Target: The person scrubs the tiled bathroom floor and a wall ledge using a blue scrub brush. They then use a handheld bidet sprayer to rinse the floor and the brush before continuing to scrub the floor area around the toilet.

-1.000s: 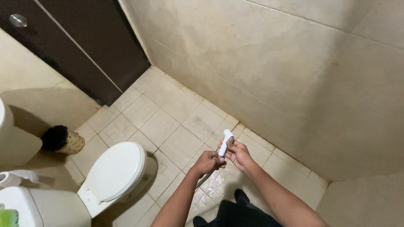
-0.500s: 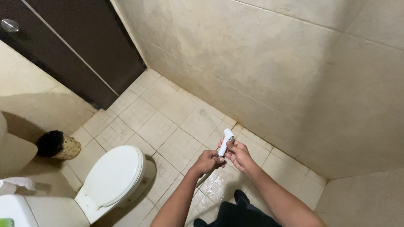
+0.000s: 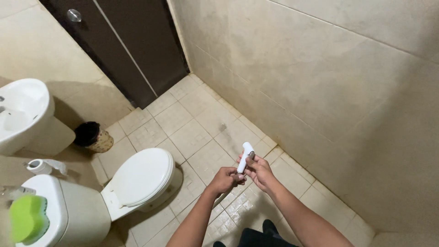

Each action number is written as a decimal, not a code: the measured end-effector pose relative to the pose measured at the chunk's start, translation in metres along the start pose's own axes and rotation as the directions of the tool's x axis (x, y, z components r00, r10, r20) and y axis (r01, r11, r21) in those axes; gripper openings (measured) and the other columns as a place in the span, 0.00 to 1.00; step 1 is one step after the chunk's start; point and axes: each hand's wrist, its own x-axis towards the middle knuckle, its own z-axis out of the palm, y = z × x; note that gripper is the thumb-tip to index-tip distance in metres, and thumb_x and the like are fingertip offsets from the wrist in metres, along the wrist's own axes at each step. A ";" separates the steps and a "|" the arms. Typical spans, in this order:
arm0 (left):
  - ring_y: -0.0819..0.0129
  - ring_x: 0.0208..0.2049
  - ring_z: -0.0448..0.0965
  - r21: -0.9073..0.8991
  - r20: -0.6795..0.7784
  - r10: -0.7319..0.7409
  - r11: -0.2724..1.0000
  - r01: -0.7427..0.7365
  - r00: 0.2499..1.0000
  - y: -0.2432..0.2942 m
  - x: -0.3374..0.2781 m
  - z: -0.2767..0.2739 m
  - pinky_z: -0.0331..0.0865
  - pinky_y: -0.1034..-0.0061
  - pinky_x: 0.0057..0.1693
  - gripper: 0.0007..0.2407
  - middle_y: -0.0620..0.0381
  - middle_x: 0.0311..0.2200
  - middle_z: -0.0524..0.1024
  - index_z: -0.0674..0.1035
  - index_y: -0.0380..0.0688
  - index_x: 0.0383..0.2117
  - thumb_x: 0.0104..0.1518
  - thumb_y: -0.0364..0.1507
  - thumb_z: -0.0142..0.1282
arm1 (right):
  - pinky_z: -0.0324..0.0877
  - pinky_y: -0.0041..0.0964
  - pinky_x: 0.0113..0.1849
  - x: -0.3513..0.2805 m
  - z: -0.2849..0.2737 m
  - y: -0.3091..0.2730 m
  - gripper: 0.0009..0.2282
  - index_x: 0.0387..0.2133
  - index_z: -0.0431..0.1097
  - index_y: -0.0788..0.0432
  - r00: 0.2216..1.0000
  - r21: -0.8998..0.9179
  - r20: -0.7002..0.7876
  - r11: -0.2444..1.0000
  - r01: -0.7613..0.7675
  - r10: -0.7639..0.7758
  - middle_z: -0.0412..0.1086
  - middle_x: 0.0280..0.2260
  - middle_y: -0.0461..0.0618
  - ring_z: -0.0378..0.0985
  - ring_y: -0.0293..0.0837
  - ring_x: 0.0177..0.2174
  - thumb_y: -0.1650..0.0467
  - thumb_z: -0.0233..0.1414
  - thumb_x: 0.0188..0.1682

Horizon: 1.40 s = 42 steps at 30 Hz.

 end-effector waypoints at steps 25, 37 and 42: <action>0.70 0.34 0.84 -0.035 -0.060 -0.095 0.995 0.093 0.994 -0.028 -0.011 -0.005 0.76 0.79 0.41 0.08 0.52 0.33 0.84 0.81 0.33 0.41 0.61 0.24 0.55 | 0.75 0.49 0.52 -0.003 -0.001 0.036 0.19 0.54 0.65 0.72 0.994 -0.018 -0.089 0.998 -0.057 0.055 0.71 0.52 0.59 0.75 0.52 0.53 0.71 0.53 0.51; 0.66 0.34 0.85 -0.019 0.077 -0.155 0.988 0.156 0.985 -0.027 0.014 0.016 0.79 0.75 0.42 0.08 0.51 0.33 0.83 0.79 0.29 0.42 0.62 0.23 0.53 | 0.75 0.48 0.52 -0.015 -0.033 0.029 0.18 0.53 0.65 0.73 0.976 0.025 -0.216 1.000 -0.019 0.024 0.72 0.51 0.61 0.76 0.53 0.53 0.72 0.51 0.52; 0.66 0.33 0.83 0.023 0.097 -0.146 0.989 0.144 0.985 -0.028 0.019 0.017 0.77 0.76 0.41 0.09 0.50 0.34 0.82 0.80 0.27 0.42 0.62 0.24 0.55 | 0.75 0.49 0.52 -0.009 -0.039 0.029 0.18 0.53 0.64 0.72 0.974 0.054 -0.226 0.998 -0.019 0.031 0.71 0.52 0.62 0.75 0.53 0.53 0.72 0.52 0.52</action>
